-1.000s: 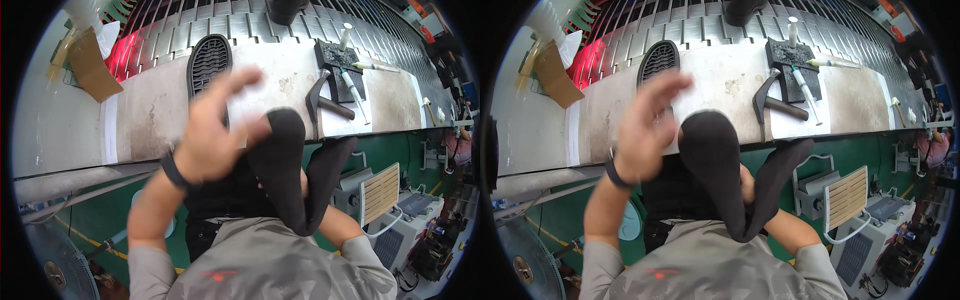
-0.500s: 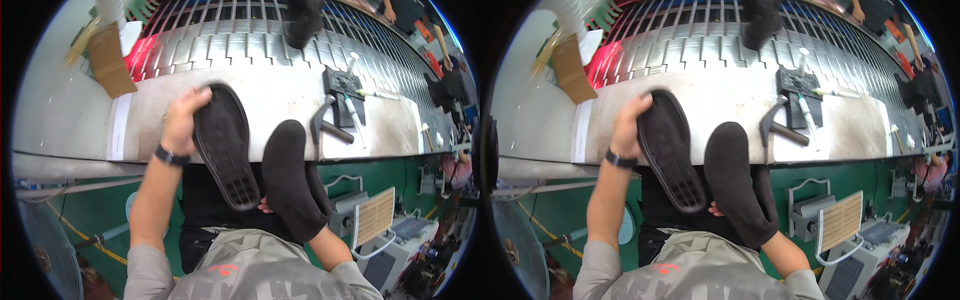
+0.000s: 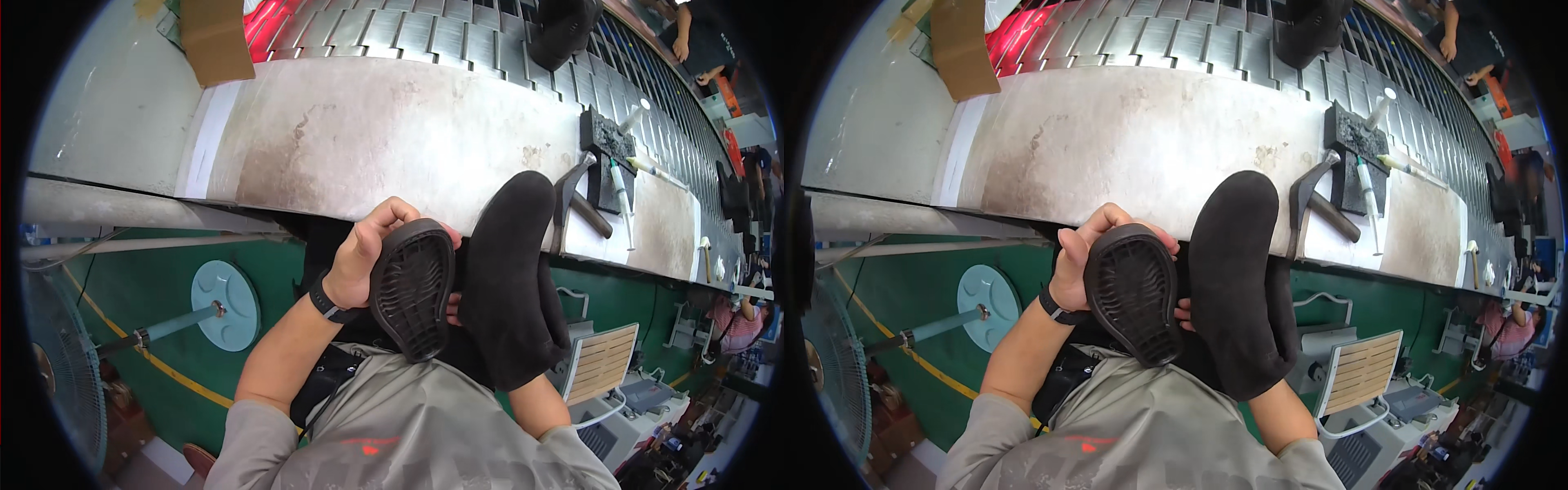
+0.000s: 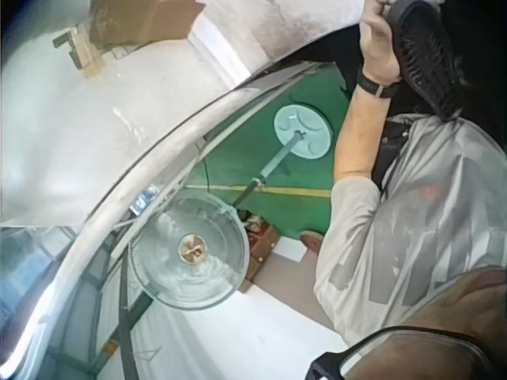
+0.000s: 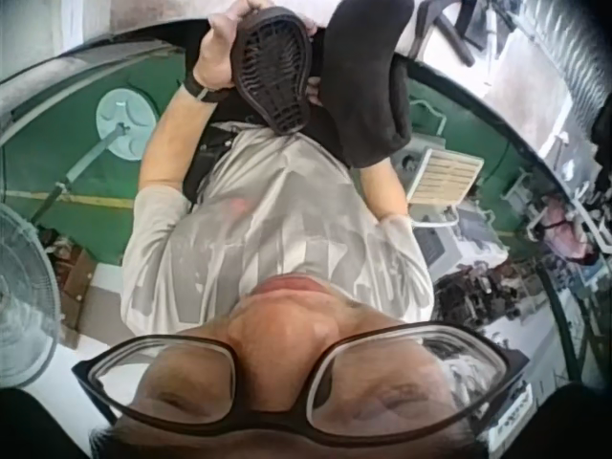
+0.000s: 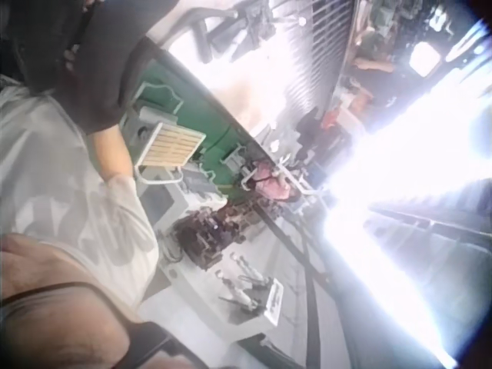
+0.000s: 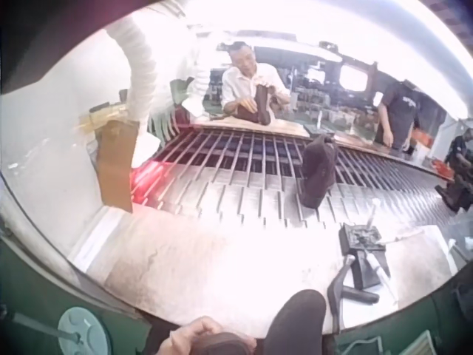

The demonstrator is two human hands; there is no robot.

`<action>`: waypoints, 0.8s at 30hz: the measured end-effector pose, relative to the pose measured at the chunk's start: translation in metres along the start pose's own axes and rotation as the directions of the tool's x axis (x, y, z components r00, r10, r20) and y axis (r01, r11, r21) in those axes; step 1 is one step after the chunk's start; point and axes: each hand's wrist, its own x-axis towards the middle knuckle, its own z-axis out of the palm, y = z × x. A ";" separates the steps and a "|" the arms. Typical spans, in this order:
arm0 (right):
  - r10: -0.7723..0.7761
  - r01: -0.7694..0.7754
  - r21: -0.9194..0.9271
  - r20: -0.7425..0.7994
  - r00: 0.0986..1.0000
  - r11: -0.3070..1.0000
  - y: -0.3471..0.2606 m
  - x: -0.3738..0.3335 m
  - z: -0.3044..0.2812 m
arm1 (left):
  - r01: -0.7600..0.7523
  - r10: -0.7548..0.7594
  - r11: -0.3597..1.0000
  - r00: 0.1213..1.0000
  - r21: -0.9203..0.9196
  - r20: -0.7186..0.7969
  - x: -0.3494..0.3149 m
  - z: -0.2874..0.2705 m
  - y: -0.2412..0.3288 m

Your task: The person rubs the side of a boot upper and places it on the conveyor belt, then picks up a shoe sole and rubs its edges before holding it next to another boot.

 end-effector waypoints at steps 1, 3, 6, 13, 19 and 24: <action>0.000 0.000 0.005 -0.012 1.000 1.000 0.002 0.002 -0.002 | 0.012 -0.013 0.997 1.000 0.078 0.015 -0.001 -0.002 0.001; 0.050 -0.053 0.093 0.030 0.998 0.994 -0.002 0.004 -0.007 | -0.003 0.002 0.995 1.000 0.096 0.010 -0.003 -0.003 -0.003; 0.127 -0.153 0.231 0.124 0.984 0.961 -0.017 0.009 0.007 | 0.031 -0.023 0.994 0.997 0.105 -0.075 -0.003 0.010 0.003; 0.075 -0.046 -0.099 0.316 0.946 0.994 -0.022 0.015 -0.028 | 0.108 -0.104 0.994 0.986 0.026 -0.129 -0.017 0.021 0.025; 0.126 -0.110 -0.466 0.004 0.992 0.878 -0.005 -0.008 -0.001 | 0.126 -0.104 0.990 0.952 0.058 -0.287 -0.032 0.033 0.045; 0.004 0.115 -0.645 0.180 0.984 0.756 -0.015 -0.024 0.045 | 0.025 -0.002 0.996 0.968 0.089 -0.252 -0.018 0.046 0.068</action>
